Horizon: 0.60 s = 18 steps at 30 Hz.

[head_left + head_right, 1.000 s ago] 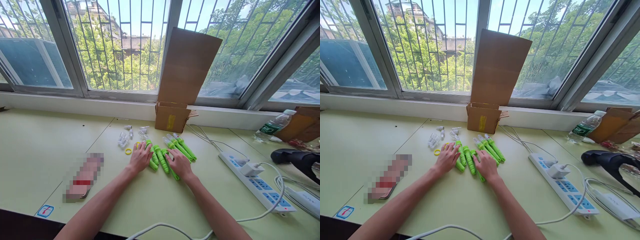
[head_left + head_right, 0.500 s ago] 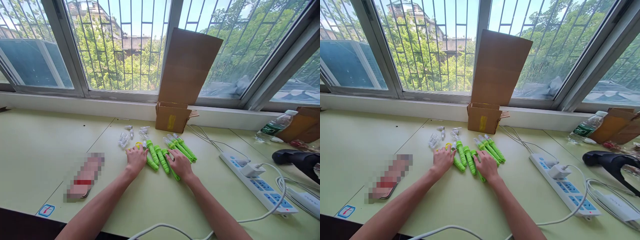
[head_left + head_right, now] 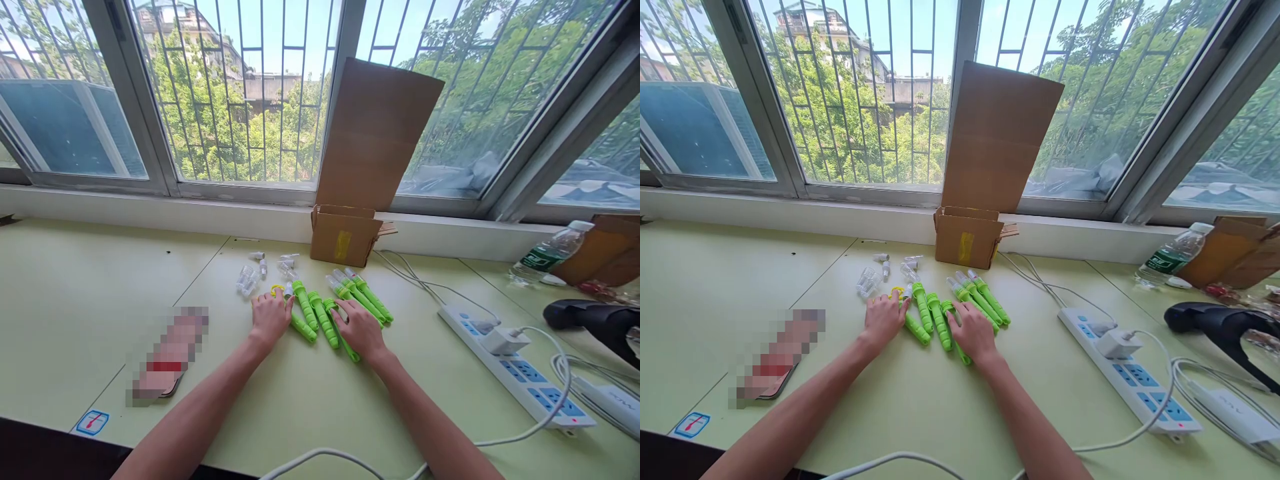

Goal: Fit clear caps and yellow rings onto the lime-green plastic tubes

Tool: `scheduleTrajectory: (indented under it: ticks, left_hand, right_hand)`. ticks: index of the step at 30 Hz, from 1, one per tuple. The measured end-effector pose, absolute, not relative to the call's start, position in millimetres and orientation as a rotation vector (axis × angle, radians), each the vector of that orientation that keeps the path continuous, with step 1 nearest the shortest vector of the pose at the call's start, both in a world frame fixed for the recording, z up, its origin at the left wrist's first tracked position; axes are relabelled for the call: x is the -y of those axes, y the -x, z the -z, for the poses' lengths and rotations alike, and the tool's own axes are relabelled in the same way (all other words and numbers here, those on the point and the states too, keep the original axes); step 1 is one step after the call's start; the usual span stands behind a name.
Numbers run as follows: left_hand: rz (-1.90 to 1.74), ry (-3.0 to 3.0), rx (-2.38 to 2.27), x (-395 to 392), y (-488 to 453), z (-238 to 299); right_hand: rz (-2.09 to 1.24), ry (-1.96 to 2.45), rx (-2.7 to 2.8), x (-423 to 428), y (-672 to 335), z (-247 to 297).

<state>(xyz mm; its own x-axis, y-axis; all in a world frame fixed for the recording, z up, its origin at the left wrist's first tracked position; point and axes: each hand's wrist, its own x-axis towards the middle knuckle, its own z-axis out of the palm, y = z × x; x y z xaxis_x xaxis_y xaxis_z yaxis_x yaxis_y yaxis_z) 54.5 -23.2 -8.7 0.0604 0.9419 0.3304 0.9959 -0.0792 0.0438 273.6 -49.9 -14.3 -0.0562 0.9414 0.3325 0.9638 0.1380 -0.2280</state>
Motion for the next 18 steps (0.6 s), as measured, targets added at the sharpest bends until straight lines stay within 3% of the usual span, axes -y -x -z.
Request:
scheduleTrajectory:
  ticks: [18]
  left_hand:
    - [0.807, 2.105, 1.497, 13.6, -44.7, 9.5]
  right_hand:
    - [0.086, 1.840, 2.033, 49.3, -274.4, 15.8]
